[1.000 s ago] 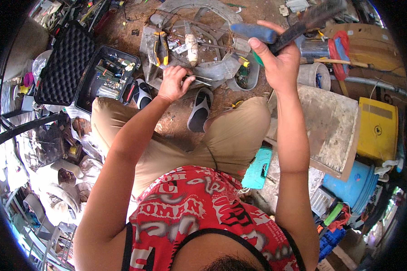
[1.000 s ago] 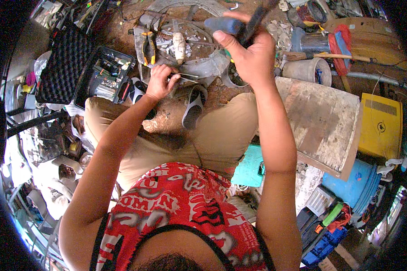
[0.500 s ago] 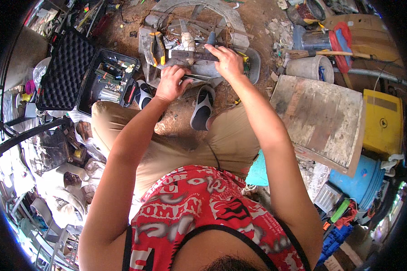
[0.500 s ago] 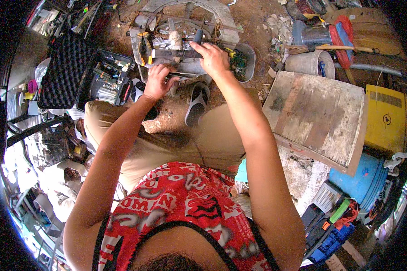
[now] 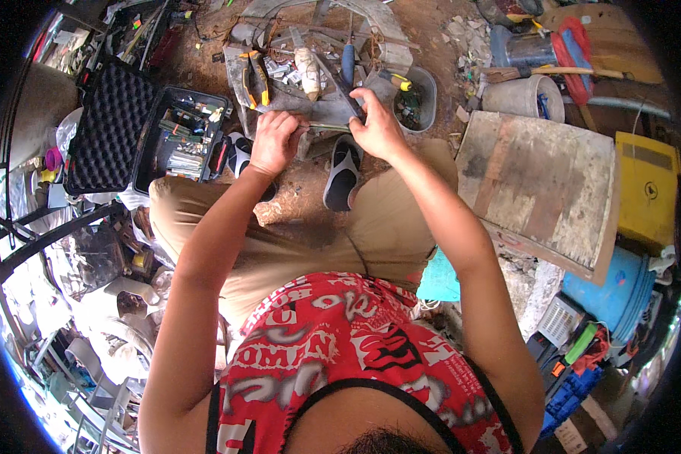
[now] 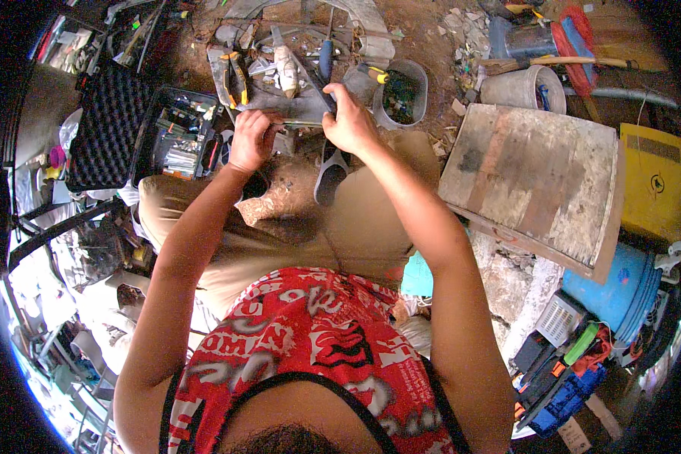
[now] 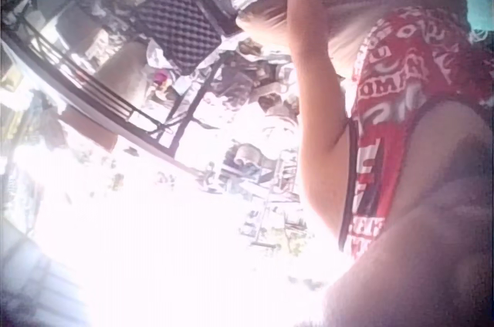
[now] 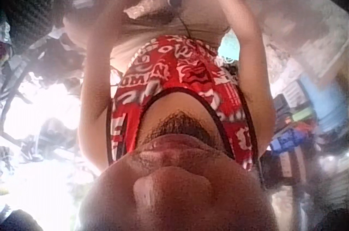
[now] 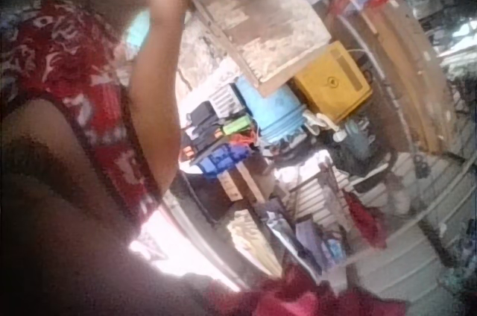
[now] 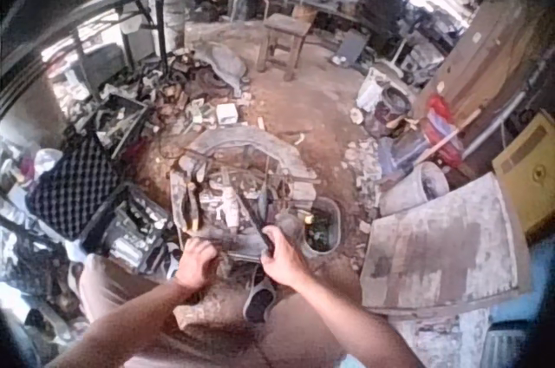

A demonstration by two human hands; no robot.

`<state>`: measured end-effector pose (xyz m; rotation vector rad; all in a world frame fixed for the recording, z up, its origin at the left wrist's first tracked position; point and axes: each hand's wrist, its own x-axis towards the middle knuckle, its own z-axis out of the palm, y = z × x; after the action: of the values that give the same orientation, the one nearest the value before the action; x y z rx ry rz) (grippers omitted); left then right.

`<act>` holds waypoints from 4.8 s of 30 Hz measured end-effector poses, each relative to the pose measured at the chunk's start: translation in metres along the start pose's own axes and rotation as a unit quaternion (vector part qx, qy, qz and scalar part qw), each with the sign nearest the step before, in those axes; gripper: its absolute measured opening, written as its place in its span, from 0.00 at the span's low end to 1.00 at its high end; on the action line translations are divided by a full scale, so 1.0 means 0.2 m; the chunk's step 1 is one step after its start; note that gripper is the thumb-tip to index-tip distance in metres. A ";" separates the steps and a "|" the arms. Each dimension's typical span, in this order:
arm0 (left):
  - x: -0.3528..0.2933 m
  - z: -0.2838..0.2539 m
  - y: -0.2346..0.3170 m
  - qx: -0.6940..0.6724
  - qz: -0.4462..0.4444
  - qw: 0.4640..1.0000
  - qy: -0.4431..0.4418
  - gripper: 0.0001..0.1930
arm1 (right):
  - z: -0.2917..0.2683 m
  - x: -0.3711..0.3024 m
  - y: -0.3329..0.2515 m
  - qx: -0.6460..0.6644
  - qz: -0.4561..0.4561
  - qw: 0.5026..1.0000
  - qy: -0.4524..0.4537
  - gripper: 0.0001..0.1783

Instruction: The person uses a screwdriver and pliers to disassemble or assemble small electronic components, handling a circuit board and white plastic strips. They move parts between their hands and a tool case while sitting on the ground.

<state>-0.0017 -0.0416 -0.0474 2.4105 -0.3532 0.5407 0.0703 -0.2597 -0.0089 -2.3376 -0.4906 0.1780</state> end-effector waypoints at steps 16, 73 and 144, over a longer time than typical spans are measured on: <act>-0.13 -0.80 0.41 0.056 0.154 0.981 0.106 0.15 | -0.06 -0.06 -0.34 -0.058 -0.056 0.997 0.006 0.24; -0.19 -0.68 0.68 -0.759 -0.294 0.580 -0.016 0.37 | -0.42 -0.57 -0.78 -0.049 -0.318 0.942 0.091 0.13; 0.00 -0.56 0.86 -0.492 -0.344 0.788 0.137 0.06 | -0.49 -0.52 -0.70 0.059 -0.266 0.962 0.008 0.09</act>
<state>-0.0998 -0.1021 0.1226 1.2576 0.3261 0.2425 -0.0403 -0.2712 0.1581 -2.0069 -1.0464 -0.0654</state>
